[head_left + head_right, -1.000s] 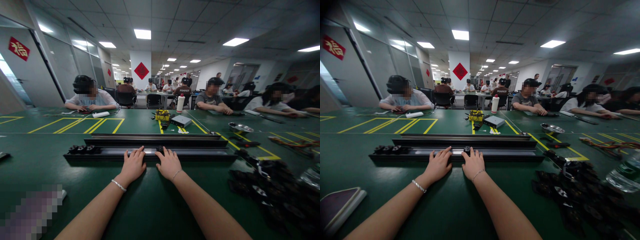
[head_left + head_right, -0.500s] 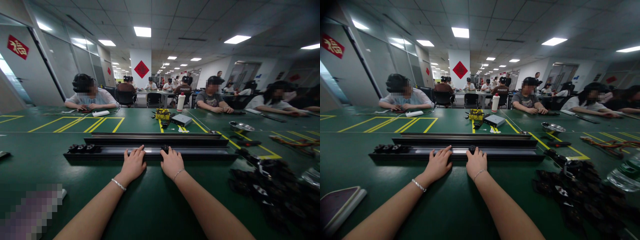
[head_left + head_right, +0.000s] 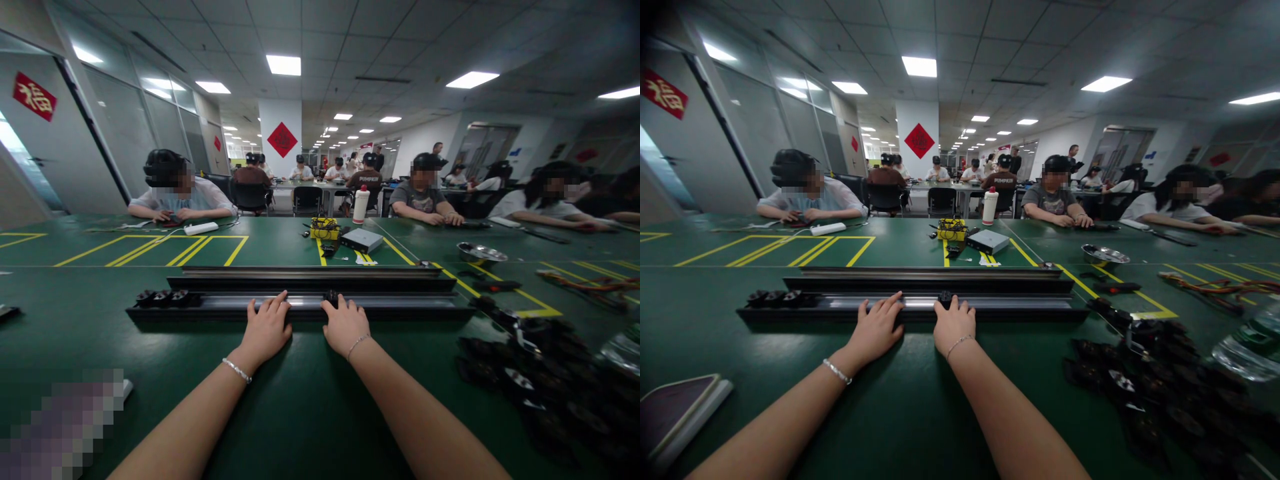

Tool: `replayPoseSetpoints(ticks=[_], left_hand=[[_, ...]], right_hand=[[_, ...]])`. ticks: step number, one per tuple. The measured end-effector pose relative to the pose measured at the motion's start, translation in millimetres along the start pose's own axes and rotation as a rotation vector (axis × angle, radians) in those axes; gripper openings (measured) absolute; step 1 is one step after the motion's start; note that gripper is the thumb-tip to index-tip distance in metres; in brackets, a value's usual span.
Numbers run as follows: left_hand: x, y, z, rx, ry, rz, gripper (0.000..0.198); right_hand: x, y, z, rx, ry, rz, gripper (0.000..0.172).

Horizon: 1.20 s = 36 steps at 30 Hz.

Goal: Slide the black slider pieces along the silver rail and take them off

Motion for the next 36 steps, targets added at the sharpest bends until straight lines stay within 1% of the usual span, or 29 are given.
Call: replayPoseSetpoints(ticks=[3,8,12,19,24,30,36], left_hand=[[-0.2,-0.3,-0.4,0.004,0.000,0.003,0.039],[0.2,0.4,0.3,-0.012,0.013,0.005,0.038],[-0.1,0.6,0.9,-0.032,0.029,0.002,0.037],[0.4,1.2,0.2,-0.028,0.027,0.002,0.038],[0.2,-0.2,0.7,-0.033,0.032,-0.002,0.037],[-1.0,-2.7,0.9,-0.024,0.026,-0.006,0.037],[-0.4,-0.4,0.3,-0.021,0.027,-0.008,0.037]], right_hand=[[-0.5,-2.2,1.1,0.016,0.007,0.008,0.046],[-6.7,-6.0,2.5,0.026,0.037,0.016,0.042],[-10.6,-5.0,1.3,0.017,0.038,0.029,0.043],[-11.0,-4.7,1.6,0.024,0.035,0.026,0.042],[-12.2,-5.4,1.7,0.062,0.037,0.029,0.038],[-11.6,-6.0,1.1,0.089,0.038,0.055,0.039],[-23.8,-3.8,-1.0,0.130,0.085,0.069,0.040]])
Point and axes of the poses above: each hand's wrist, its own z-axis away from the middle knuckle, its own y-axis out of the palm, x = y × z, the point moved 9 cm from there along -z, towards the middle knuckle, and after that the axes turned 3 degrees about z, right-handed, at the moved point
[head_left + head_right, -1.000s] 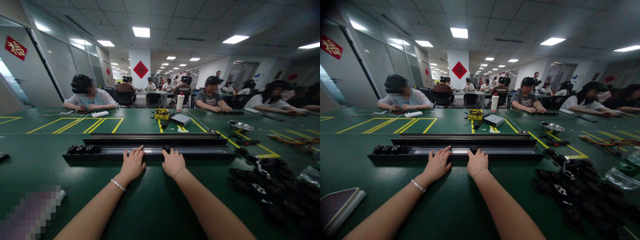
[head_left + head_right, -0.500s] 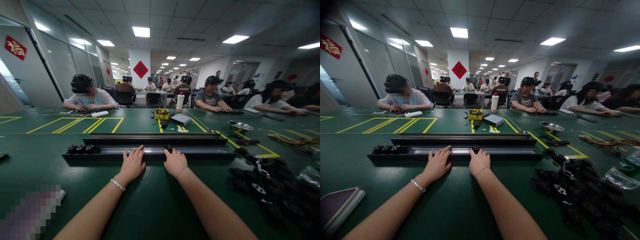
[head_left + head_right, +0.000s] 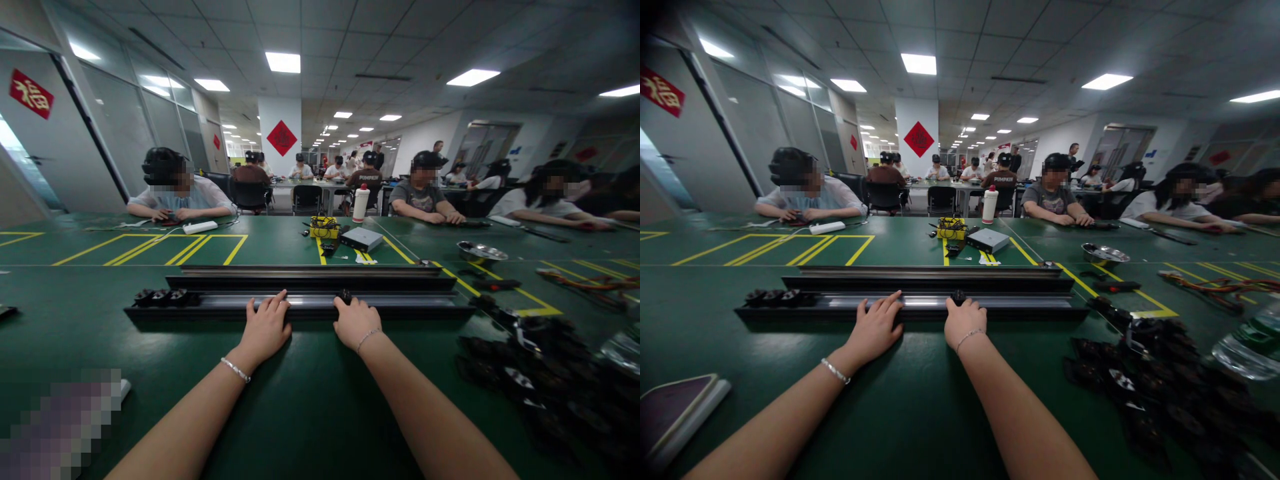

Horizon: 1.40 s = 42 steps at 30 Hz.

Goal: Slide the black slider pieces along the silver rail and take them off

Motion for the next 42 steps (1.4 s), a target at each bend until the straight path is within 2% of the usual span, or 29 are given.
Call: replayPoseSetpoints(ticks=[13,24,32,38,42], left_hand=[[0.9,0.6,0.3,-0.013,0.009,0.004,0.036],[0.9,1.2,1.1,-0.031,0.013,-0.006,0.037],[2.4,3.1,0.3,-0.002,-0.003,0.000,0.039],[0.7,1.3,0.5,0.005,-0.006,0.012,0.040],[0.4,0.5,0.9,0.016,-0.005,0.017,0.041]], right_hand=[[-6.0,2.1,-1.4,0.094,0.021,0.006,0.046],[-6.9,4.2,-3.2,0.089,0.023,0.010,0.045],[-4.4,2.2,0.9,0.099,0.016,0.025,0.047],[-8.1,6.2,1.5,-0.021,0.006,0.081,0.051],[-11.7,14.5,-1.3,-0.030,0.021,0.107,0.055]])
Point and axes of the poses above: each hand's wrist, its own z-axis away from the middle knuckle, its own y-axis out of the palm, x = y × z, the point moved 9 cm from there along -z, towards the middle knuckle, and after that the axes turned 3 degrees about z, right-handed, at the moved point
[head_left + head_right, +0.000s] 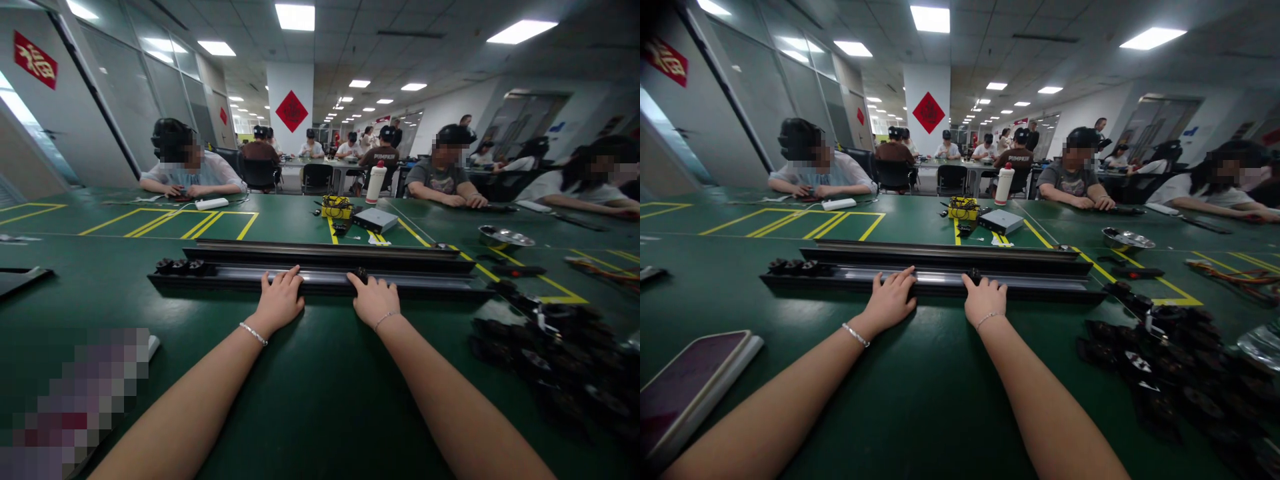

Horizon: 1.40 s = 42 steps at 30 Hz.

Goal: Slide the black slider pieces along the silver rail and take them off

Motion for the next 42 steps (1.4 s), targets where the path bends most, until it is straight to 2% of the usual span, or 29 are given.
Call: replayPoseSetpoints(ticks=[8,17,24,30,42], left_hand=[[-0.7,-0.2,0.4,-0.003,0.009,0.005,0.042],[-0.3,-0.5,0.0,-0.001,0.003,0.019,0.042],[-0.2,-1.2,0.0,0.004,-0.003,0.025,0.042],[-0.3,-1.7,0.0,0.006,-0.003,0.029,0.042],[0.8,0.6,0.1,-0.007,0.009,-0.004,0.042]], right_hand=[[1.0,-1.2,-3.8,-0.106,-0.015,0.007,0.052],[0.4,1.5,-3.6,-0.059,0.038,0.019,0.056],[-0.3,3.7,-5.3,-0.037,0.036,-0.002,0.059],[-1.8,8.7,-8.9,0.034,0.022,-0.019,0.063],[-14.3,6.7,-7.4,0.075,0.046,-0.038,0.062]])
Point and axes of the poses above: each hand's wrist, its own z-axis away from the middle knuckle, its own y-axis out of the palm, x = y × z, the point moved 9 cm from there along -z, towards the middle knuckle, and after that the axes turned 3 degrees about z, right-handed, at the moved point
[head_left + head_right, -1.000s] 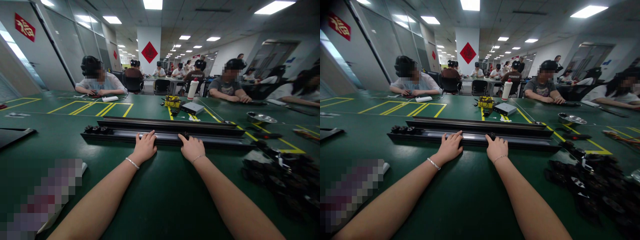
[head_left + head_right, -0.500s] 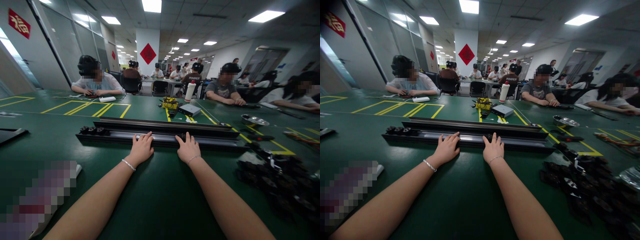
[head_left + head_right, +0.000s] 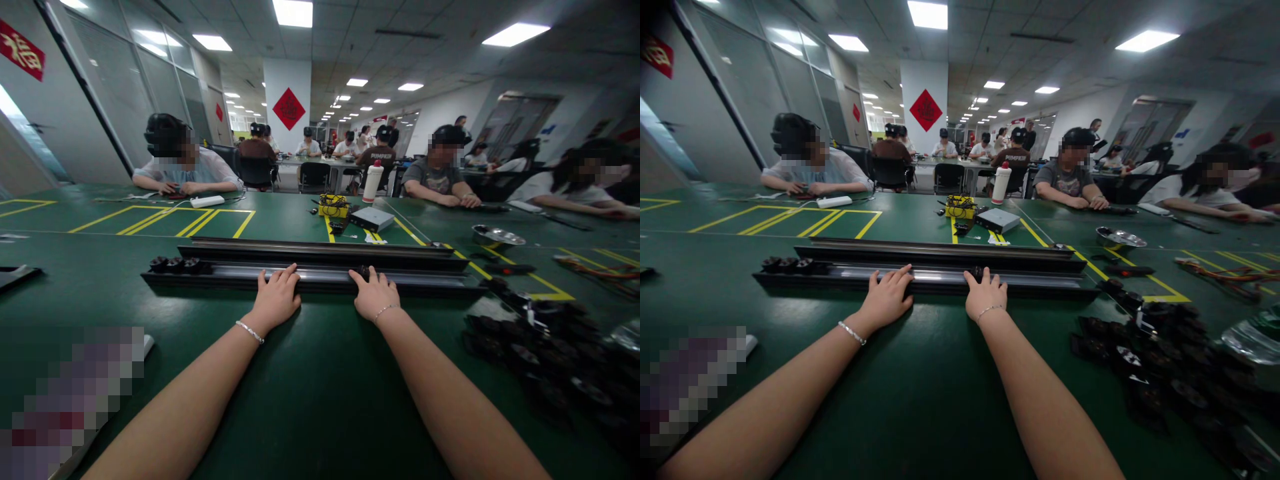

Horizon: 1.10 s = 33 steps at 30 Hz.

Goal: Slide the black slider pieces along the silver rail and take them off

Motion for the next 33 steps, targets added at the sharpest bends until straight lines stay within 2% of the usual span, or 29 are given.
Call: replayPoseSetpoints(ticks=[19,33], left_hand=[[-0.5,-1.4,0.1,0.002,0.003,0.000,0.040],[0.0,0.3,0.2,-0.005,0.010,-0.010,0.040]], right_hand=[[-0.1,-5.6,1.0,0.073,0.023,-0.002,0.059],[-16.4,-2.8,-0.5,0.117,0.110,0.017,0.057]])
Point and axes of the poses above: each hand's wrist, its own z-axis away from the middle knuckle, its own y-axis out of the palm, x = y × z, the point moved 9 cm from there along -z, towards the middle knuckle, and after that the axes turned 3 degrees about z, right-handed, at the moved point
